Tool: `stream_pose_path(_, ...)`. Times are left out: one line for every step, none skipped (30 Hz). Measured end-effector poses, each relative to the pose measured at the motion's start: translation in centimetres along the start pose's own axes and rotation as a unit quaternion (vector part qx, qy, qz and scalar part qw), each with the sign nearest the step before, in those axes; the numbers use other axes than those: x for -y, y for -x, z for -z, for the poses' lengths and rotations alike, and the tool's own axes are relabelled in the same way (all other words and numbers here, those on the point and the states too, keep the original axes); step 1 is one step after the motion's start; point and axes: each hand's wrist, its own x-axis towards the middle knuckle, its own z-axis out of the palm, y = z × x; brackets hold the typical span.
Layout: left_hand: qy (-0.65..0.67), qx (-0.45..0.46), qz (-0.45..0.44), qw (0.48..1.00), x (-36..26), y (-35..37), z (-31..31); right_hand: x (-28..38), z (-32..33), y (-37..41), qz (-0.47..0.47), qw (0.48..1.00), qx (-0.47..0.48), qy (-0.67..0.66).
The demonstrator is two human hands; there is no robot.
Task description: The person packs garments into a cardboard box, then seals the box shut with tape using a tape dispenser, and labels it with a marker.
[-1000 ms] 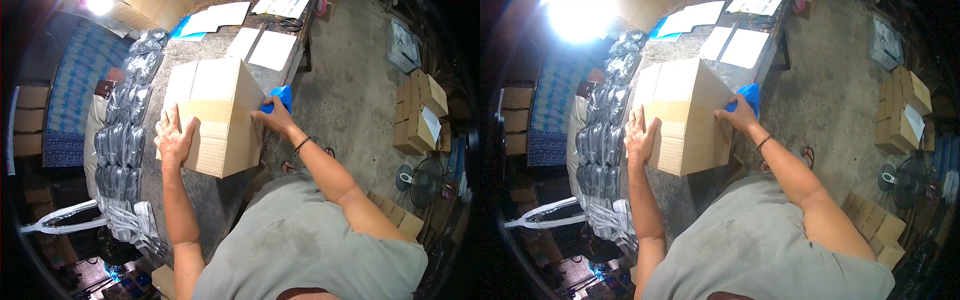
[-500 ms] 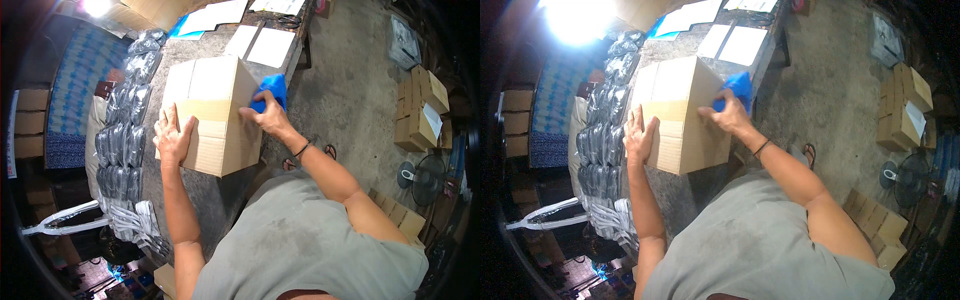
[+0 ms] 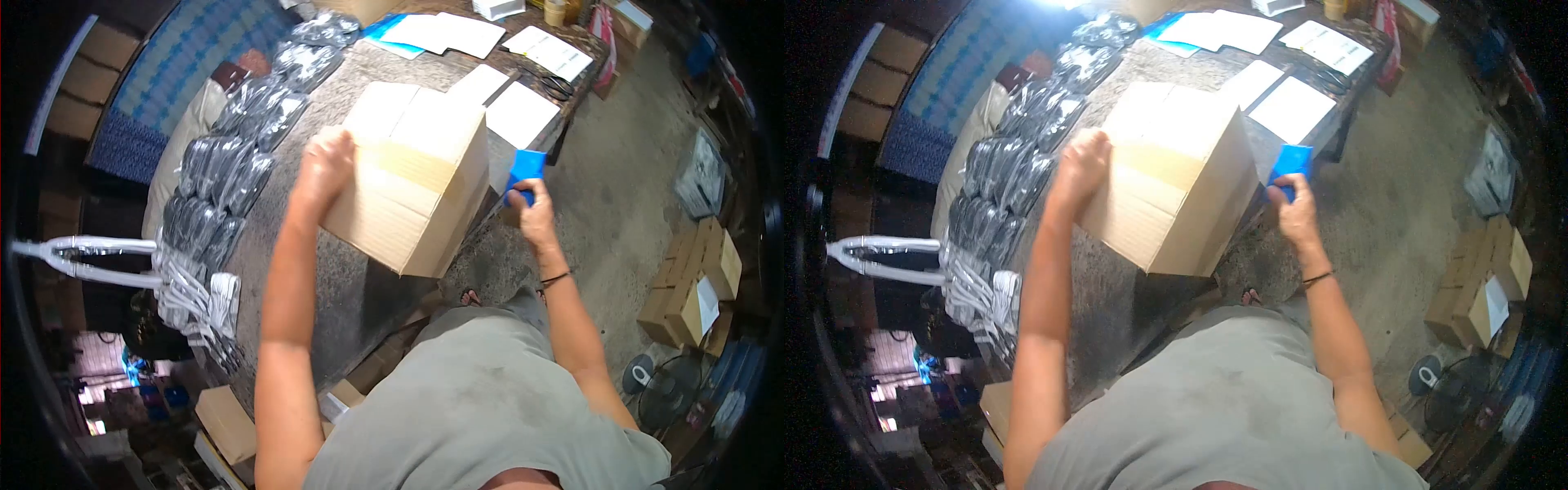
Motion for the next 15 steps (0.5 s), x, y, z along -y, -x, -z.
stream_pose_path(-0.014, -0.025, -0.003, 1.0, 5.0, -1.5, -1.0, 0.2, 0.8, -0.3, -0.022, 0.999, 0.008, -0.023)
stream_pose_path(-0.013, -0.032, 0.002, 0.999, 4.7, -1.3, -1.8, 0.7, 1.5, -1.0, -0.041, 0.998, 0.012, -0.045)
stream_pose_path(-0.017, -0.035, -0.073, 0.997, 2.7, -1.3, -3.5, 1.2, 1.9, -2.0, -0.031, 0.998, 0.014, -0.043)
stream_pose_path(-0.021, -0.032, -0.144, 0.989, 0.4, -0.7, -5.4, 1.5, 2.2, -2.4, -0.014, 0.999, 0.004, -0.045)
stream_pose_path(0.006, -0.108, -0.243, 0.964, -4.9, 0.9, -4.5, 2.0, 2.3, -2.8, 0.003, 0.999, -0.005, -0.047)
stream_pose_path(0.03, -0.187, -0.339, 0.922, -9.3, 1.9, -2.6, 2.9, 2.4, -3.5, 0.011, 0.999, 0.001, -0.043)
stream_pose_path(0.071, -0.053, -0.238, 0.967, -4.5, 0.8, -5.8, 3.9, 2.5, -4.1, 0.03, 0.999, 0.005, -0.038)
stream_pose_path(-0.053, 0.015, -0.101, 0.993, 0.8, -1.5, -7.3, 4.9, 2.7, -4.4, 0.047, 0.998, 0.011, -0.034)
stream_pose_path(-0.053, -0.001, -0.049, 0.997, 2.8, -3.0, -4.7, 5.6, 2.9, -5.0, 0.042, 0.998, 0.024, -0.034)
stream_pose_path(-0.053, -0.017, 0.001, 0.998, 3.8, -3.5, -2.1, 6.3, 2.9, -5.6, 0.046, 0.998, 0.03, -0.033)
stream_pose_path(-0.056, -0.012, 0.036, 0.998, 4.4, -2.8, -0.9, 7.0, 3.0, -6.5, 0.033, 0.997, 0.051, -0.049)
stream_pose_path(-0.059, -0.008, 0.071, 0.996, 4.8, -1.9, 0.0, 7.6, 3.0, -7.6, 0.022, 0.995, 0.071, -0.066)
stream_pose_path(-0.045, -0.096, 0.057, 0.993, 5.3, -0.4, 0.3, 8.0, 2.9, -8.7, 0.032, 0.995, 0.079, -0.048)
stream_pose_path(-0.032, -0.18, 0.042, 0.982, 5.4, 1.8, -0.1, 7.9, 2.6, -10.0, 0.035, 0.995, 0.085, -0.047)
stream_pose_path(-0.041, -0.282, 0.092, 0.954, 5.1, 4.3, -0.7, 7.4, 2.2, -11.6, 0.071, 0.993, 0.097, -0.014)
